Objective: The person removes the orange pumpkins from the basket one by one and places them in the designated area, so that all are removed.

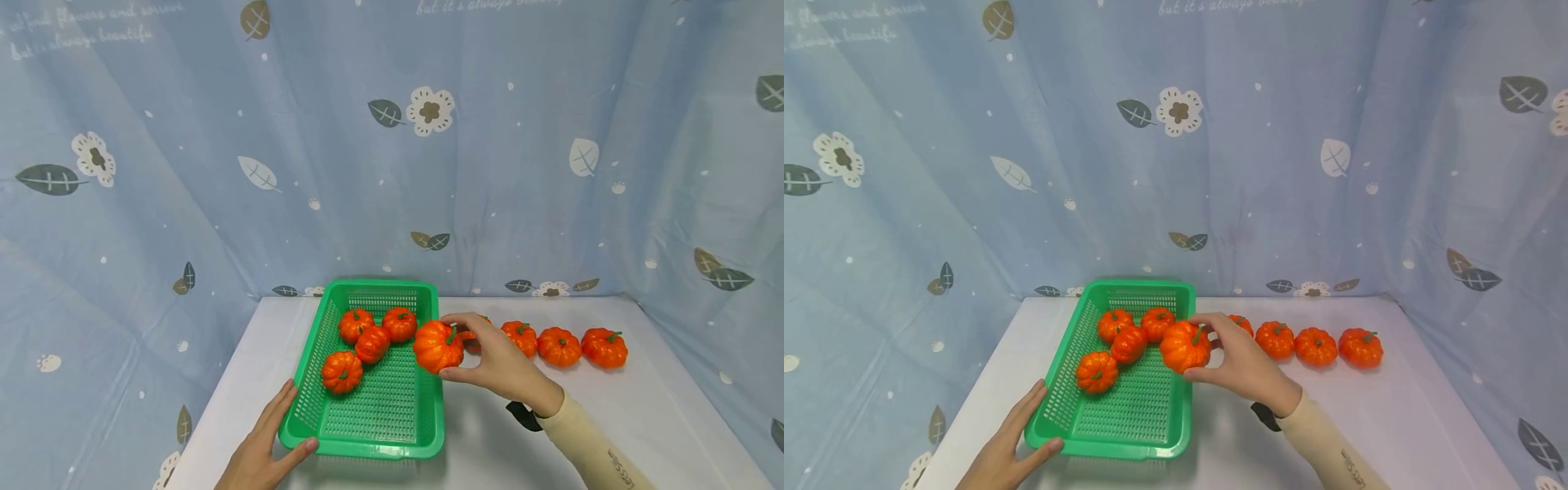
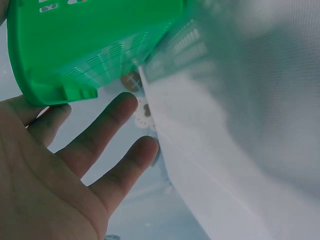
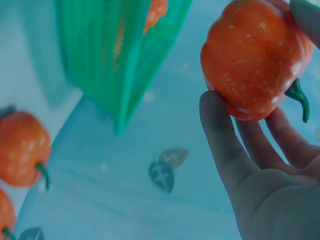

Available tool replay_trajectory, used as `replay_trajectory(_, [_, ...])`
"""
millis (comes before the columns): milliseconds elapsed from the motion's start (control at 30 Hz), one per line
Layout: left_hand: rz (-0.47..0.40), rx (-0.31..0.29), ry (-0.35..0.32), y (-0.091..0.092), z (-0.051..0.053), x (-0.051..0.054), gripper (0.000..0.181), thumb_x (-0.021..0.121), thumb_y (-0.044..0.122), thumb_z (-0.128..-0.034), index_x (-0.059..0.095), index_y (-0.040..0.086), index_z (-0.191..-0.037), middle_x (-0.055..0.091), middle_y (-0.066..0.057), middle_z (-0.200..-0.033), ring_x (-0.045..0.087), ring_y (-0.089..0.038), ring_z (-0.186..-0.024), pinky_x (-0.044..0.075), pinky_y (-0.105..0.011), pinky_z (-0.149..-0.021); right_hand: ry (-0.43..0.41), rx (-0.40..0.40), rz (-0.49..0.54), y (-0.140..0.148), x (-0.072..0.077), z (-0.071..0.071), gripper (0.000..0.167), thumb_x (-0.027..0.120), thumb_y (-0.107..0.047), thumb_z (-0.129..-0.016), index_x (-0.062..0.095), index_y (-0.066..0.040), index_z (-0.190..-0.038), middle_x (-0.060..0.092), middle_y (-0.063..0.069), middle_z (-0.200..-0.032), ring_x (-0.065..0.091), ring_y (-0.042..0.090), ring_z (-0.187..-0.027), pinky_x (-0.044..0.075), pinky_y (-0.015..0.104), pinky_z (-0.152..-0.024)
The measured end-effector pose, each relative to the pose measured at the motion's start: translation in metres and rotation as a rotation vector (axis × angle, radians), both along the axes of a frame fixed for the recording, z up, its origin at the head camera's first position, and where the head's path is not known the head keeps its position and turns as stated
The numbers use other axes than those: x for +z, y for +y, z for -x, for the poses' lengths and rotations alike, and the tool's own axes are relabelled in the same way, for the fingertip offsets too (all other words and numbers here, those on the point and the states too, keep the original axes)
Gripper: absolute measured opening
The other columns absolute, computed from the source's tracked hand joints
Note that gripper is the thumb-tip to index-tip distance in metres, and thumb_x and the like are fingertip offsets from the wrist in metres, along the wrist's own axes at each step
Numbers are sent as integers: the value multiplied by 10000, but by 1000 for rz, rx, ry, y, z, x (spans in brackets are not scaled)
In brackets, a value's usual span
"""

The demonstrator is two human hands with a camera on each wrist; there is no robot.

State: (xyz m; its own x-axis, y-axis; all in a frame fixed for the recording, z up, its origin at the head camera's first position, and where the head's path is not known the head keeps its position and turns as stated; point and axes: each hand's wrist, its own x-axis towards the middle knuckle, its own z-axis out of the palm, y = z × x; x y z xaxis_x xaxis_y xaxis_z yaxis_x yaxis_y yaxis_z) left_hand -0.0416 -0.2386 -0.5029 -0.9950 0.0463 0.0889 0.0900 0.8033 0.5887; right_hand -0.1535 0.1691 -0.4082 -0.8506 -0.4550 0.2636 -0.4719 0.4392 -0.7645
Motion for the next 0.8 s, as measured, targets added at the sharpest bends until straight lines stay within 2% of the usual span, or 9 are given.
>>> replay_trajectory(167, [-8, -2, -15, 0, 0, 0, 901, 719, 570, -892, 263, 294, -1619, 211, 28, -1673, 306, -352, -1471, 430, -703, -985, 55, -63, -37, 22, -4, 1, 780, 903, -430, -753, 524, -239, -1407, 567, -100, -1314, 609, 153, -1001, 579, 355, -869])
replay_trajectory(300, [-9, -7, -17, 0, 1, -1, 901, 719, 570, -892, 258, 304, -1619, 209, 30, -1673, 307, -344, -1471, 436, -697, -983, 61, -116, -54, 41, -10, 2, 779, 894, -441, -761, 525, -235, -1416, 574, -75, -1326, 607, 148, -1022, 576, 396, -892])
replay_trajectory(533, [-8, 0, -17, 0, 2, -2, 906, 719, 586, -885, 254, 325, -1617, 206, 45, -1673, 301, -321, -1474, 427, -689, -1004, 75, -223, -75, 77, -29, 5, 773, 878, -441, -781, 530, -205, -1430, 563, 10, -1391, 589, 237, -1174, 567, 482, -919])
replay_trajectory(700, [-6, -2, -4, 0, 2, -2, 906, 726, 572, -885, 264, 304, -1618, 213, 43, -1671, 312, -321, -1467, 437, -680, -1000, 111, -320, -119, 101, -41, 4, 778, 887, -423, -776, 547, -186, -1435, 582, 69, -1369, 602, 283, -1158, 578, 455, -890])
replay_trajectory(800, [-6, -6, 6, -1, 1, -3, 909, 732, 558, -886, 263, 296, -1619, 215, 37, -1671, 317, -327, -1462, 440, -676, -999, 110, -364, -135, 113, -44, 4, 789, 892, -405, -777, 543, -168, -1444, 571, 109, -1372, 582, 316, -1170, 566, 486, -895])
